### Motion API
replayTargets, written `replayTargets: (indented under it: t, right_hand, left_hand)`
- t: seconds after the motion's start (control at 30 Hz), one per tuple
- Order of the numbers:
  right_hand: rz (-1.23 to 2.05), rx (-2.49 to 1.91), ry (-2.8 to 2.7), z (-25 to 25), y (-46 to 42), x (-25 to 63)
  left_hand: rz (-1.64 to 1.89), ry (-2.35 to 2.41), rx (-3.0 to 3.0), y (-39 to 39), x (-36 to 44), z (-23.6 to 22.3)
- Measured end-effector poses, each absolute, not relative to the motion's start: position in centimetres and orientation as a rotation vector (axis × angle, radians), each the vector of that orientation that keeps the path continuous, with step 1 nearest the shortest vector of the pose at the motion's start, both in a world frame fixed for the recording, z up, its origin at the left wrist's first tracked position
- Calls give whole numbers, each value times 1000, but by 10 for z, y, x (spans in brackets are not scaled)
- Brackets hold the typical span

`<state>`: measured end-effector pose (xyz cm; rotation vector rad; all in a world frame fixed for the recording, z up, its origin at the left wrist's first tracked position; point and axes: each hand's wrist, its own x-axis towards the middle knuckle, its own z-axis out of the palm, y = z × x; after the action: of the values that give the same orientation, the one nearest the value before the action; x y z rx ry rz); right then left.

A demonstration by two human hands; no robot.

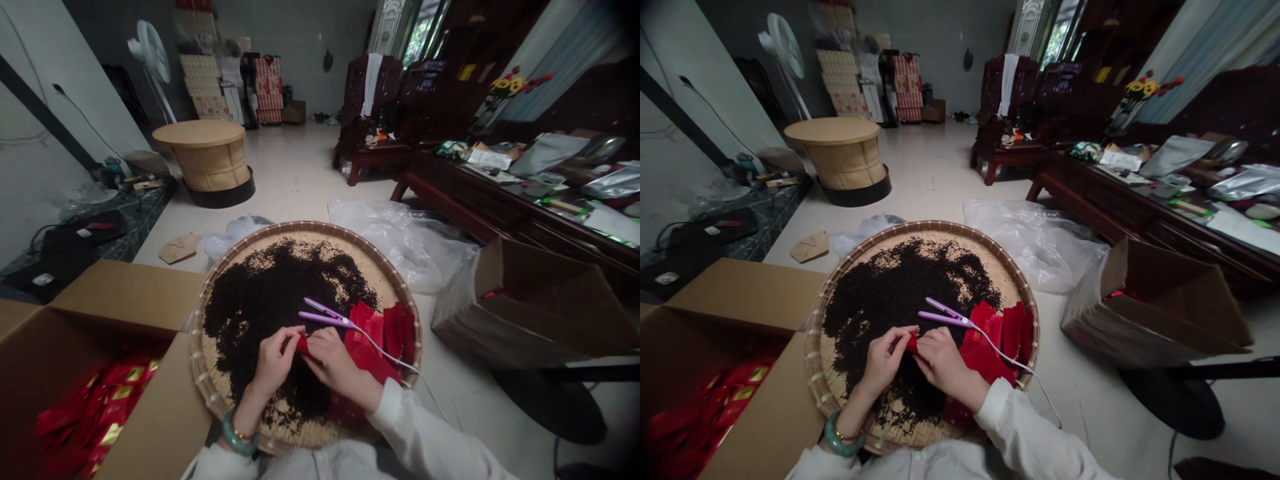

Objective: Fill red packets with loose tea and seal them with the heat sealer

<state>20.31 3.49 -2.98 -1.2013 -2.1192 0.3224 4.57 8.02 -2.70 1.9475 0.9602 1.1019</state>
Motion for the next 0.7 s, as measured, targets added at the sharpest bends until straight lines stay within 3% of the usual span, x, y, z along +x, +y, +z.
replayTargets:
  t: [0.13,0.37,0.7]
  right_hand:
    - [725,-1436,-2181,-20,41,204]
    - [1000,-1462,-2420,-20,49,192]
    - [1046,-1145,-2328,-7,57,204]
  left_hand:
    - [1105,848,2175,79,42,-26]
    - [916,773,2240,80,37,-20]
    - [320,1076,1949,101,12,-18]
